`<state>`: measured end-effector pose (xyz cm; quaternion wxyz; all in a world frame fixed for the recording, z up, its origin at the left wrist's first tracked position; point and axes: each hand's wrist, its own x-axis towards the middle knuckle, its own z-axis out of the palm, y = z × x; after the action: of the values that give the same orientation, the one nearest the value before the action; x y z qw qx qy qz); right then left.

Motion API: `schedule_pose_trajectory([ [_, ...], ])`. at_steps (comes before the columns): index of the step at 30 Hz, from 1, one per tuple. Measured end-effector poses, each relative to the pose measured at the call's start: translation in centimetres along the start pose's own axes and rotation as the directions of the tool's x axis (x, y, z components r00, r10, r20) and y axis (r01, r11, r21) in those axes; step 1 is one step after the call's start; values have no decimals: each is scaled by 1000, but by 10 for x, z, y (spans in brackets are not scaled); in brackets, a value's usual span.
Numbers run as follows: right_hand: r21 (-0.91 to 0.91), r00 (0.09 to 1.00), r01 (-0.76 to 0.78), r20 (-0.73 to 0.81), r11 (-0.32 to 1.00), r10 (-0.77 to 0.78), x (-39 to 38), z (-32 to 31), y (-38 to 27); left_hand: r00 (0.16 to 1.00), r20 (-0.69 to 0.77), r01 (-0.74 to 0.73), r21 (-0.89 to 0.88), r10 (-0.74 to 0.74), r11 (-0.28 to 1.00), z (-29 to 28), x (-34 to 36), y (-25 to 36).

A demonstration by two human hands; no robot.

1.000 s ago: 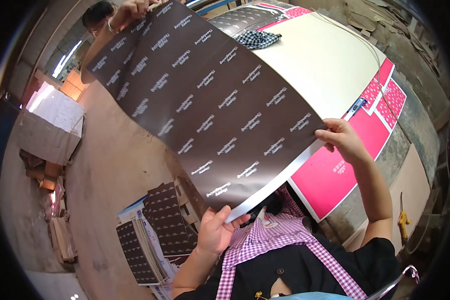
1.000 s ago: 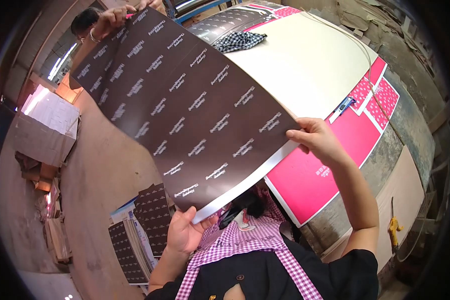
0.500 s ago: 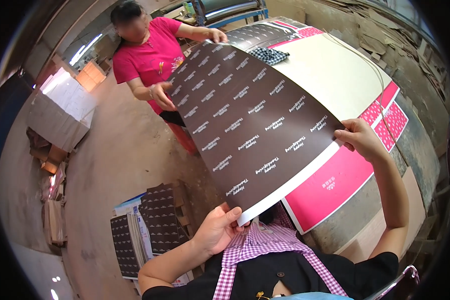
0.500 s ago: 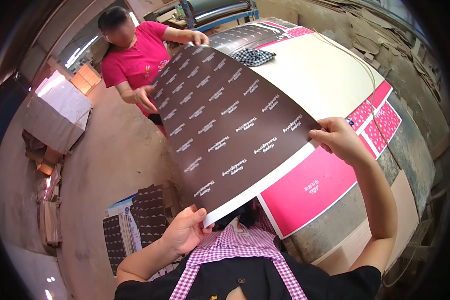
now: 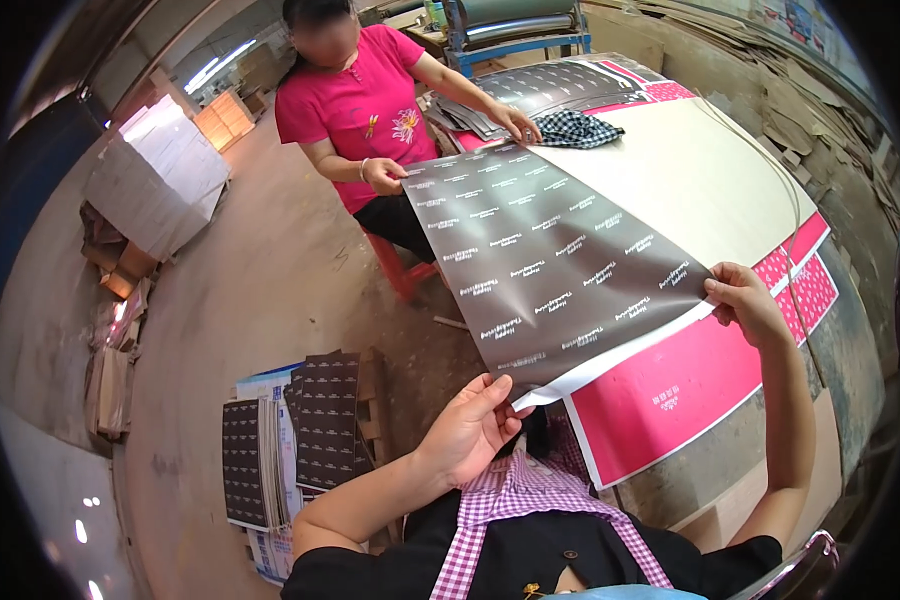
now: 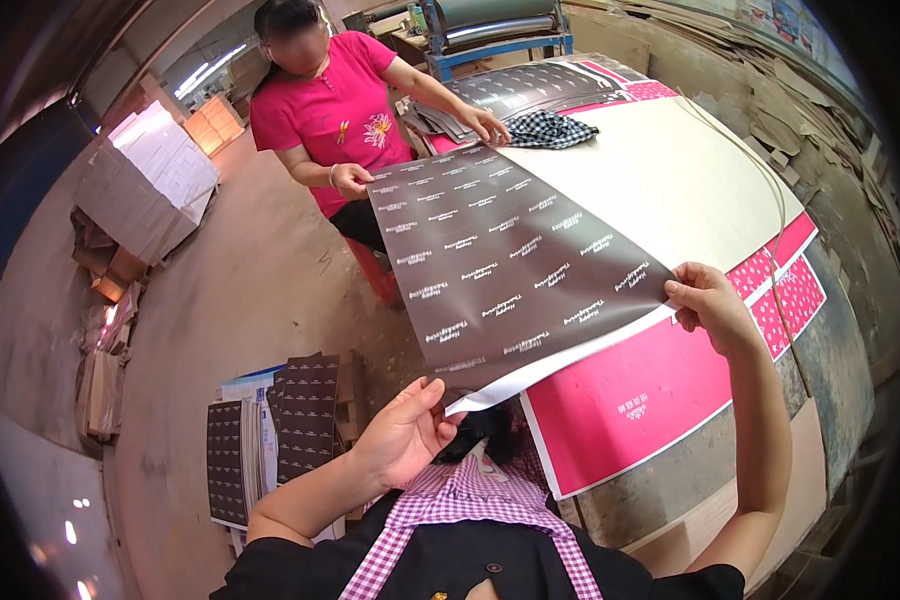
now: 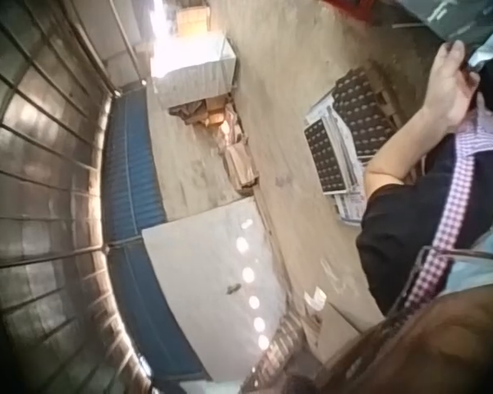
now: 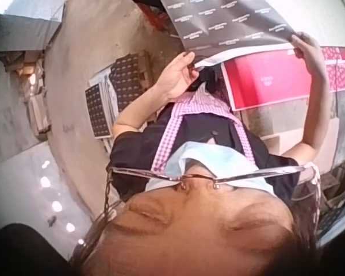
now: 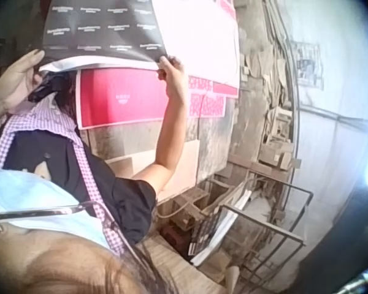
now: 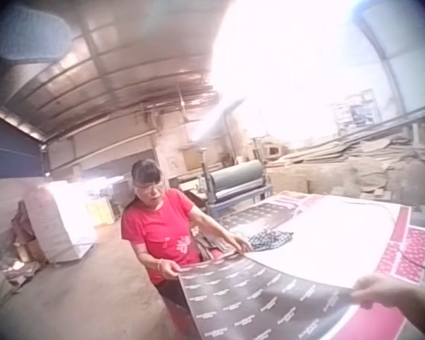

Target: Apply printed decorative film onto wooden panels by smoothing it with a cloth.

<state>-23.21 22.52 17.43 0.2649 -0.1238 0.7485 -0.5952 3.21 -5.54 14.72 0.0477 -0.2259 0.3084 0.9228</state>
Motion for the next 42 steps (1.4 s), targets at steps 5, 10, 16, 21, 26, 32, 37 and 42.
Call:
schedule_pose_trajectory([
  [5, 37, 999, -29, 27, 999, 28, 10, -4, 15, 999, -33, -36, -36, 35, 999, -2, 13, -8],
  [10, 45, 999, -40, -13, 998, 41, 14, -7, 22, 998, 32, 51, 17, -51, 999, -14, 22, -16],
  [16, 90, 999, -39, -27, 995, 42, 14, -10, 24, 998, 64, 27, 19, -28, 999, -16, 29, -17],
  [21, 115, 999, -30, -16, 993, 32, 13, -9, 33, 1000, 15, 21, 3, -21, 1000, -8, 19, -22],
  [26, 100, 999, -27, -33, 995, 31, 5, -5, 20, 996, 84, -6, -22, 8, 1000, -12, 17, -19],
  [32, 85, 999, 30, -46, 996, -27, -1, -4, 12, 994, 104, -15, -60, 21, 998, -7, 10, -16],
  [37, 38, 986, 148, -89, 988, -144, -8, -1, -11, 988, 135, -65, -90, 76, 994, 13, -3, 0],
  [42, 11, 977, 182, -113, 983, -180, -2, 0, -29, 984, 167, -31, -174, 61, 984, 22, -3, 8],
])
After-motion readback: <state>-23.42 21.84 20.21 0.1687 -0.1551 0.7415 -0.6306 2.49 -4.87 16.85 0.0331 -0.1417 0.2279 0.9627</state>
